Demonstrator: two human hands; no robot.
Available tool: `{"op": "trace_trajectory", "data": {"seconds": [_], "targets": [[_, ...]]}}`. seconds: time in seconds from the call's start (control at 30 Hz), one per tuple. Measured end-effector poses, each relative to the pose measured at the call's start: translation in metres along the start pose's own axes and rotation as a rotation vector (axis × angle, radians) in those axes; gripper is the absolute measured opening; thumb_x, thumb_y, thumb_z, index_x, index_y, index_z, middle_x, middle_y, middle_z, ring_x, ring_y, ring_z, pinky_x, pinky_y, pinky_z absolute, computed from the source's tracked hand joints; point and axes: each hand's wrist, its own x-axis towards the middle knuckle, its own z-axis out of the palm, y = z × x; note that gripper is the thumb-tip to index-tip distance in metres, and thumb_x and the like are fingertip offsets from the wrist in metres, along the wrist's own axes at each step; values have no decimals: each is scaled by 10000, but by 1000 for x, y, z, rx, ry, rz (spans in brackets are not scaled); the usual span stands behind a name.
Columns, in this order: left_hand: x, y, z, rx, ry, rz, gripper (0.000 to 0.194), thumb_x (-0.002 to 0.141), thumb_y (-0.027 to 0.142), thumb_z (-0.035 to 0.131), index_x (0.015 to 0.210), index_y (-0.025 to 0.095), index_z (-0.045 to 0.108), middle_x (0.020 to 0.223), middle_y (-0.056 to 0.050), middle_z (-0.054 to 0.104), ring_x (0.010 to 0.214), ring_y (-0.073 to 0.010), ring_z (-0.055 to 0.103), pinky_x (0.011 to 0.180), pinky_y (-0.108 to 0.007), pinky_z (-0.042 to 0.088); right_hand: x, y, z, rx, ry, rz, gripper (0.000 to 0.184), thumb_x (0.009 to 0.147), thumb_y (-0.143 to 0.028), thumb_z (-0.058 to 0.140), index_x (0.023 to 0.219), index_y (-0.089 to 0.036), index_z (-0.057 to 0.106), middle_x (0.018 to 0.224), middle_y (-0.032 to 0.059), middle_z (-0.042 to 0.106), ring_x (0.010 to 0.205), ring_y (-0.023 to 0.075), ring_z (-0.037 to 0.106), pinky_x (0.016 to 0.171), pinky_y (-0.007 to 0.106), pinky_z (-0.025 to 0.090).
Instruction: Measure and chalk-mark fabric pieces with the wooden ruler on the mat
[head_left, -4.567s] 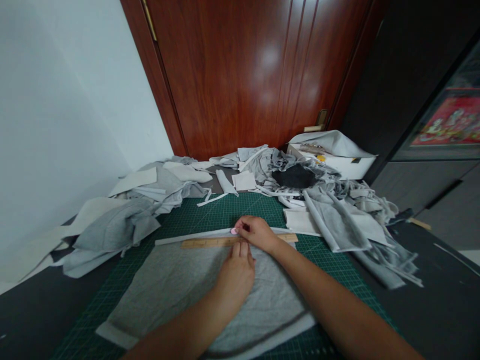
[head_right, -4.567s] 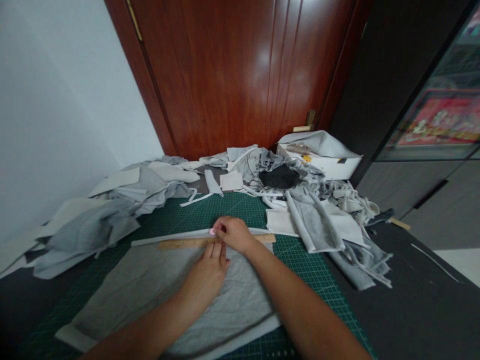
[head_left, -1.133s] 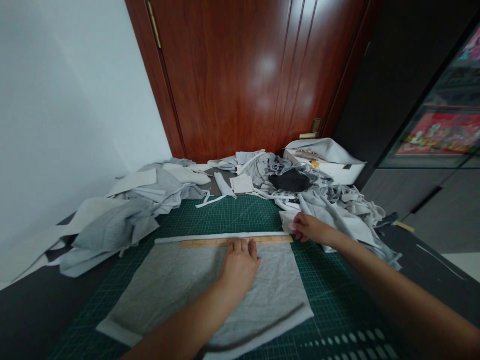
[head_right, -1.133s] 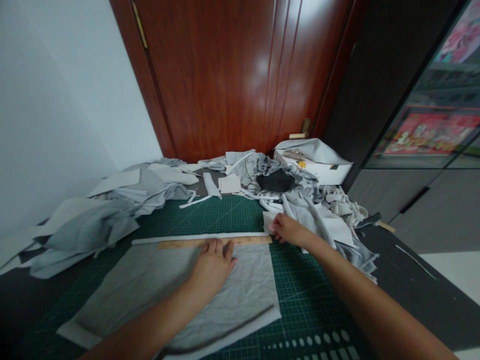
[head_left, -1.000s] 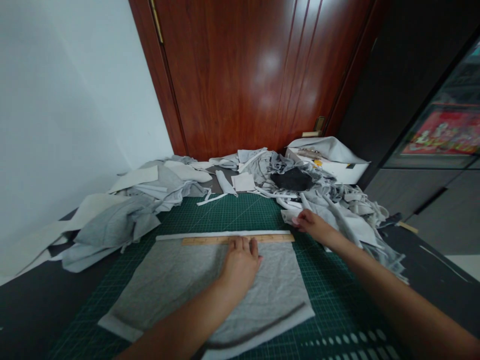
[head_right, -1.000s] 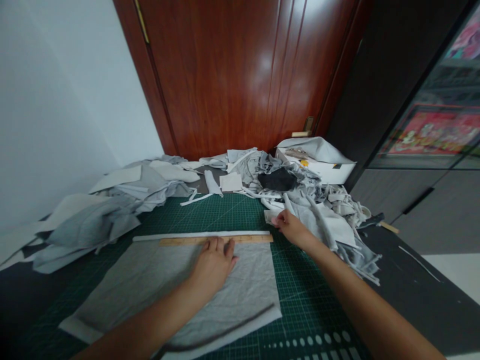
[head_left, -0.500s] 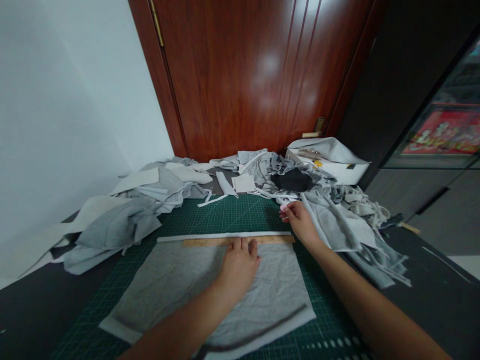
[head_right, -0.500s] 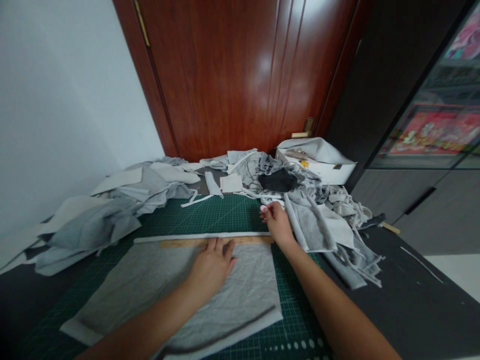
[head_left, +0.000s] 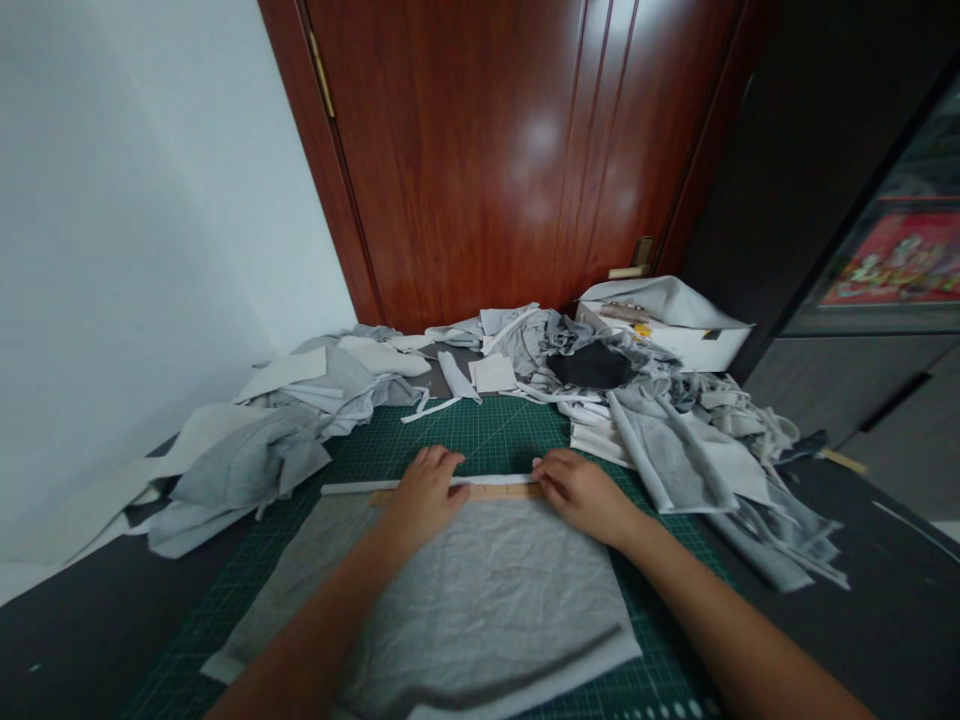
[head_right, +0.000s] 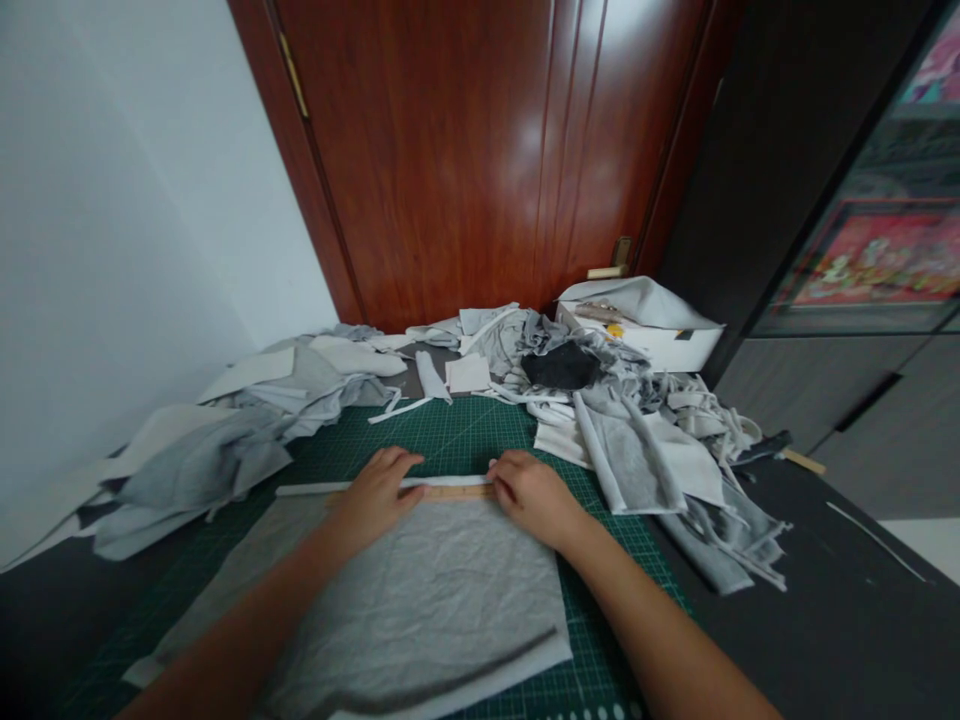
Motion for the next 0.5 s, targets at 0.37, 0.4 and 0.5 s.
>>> {"op": "trace_trajectory", "data": {"seconds": [0.37,0.4,0.5], "targets": [[40,-9,-1,7,-244,51,177,854,105,464,807,166,623,854,-60,608,883,-197,578,810,-291,427,8,8,4,-336,-98,-40,244,897,-206,547,1111,-107,609,1068,128,608,1040,236,547,940,363,446],[46,-9,0,11,-246,51,171,847,103,466,804,163,621,850,-64,607,882,-200,579,806,-291,426,11,10,4,-343,-99,-47,239,897,-212,551,1104,-109,611,1063,128,607,1038,238,544,934,366,448],[62,-12,5,18,-252,53,162,823,98,476,786,161,620,836,-69,610,883,-208,581,796,-292,424,17,10,4,-374,-101,-44,190,911,-193,519,1042,-106,626,1004,118,609,981,236,547,893,361,461]]}}
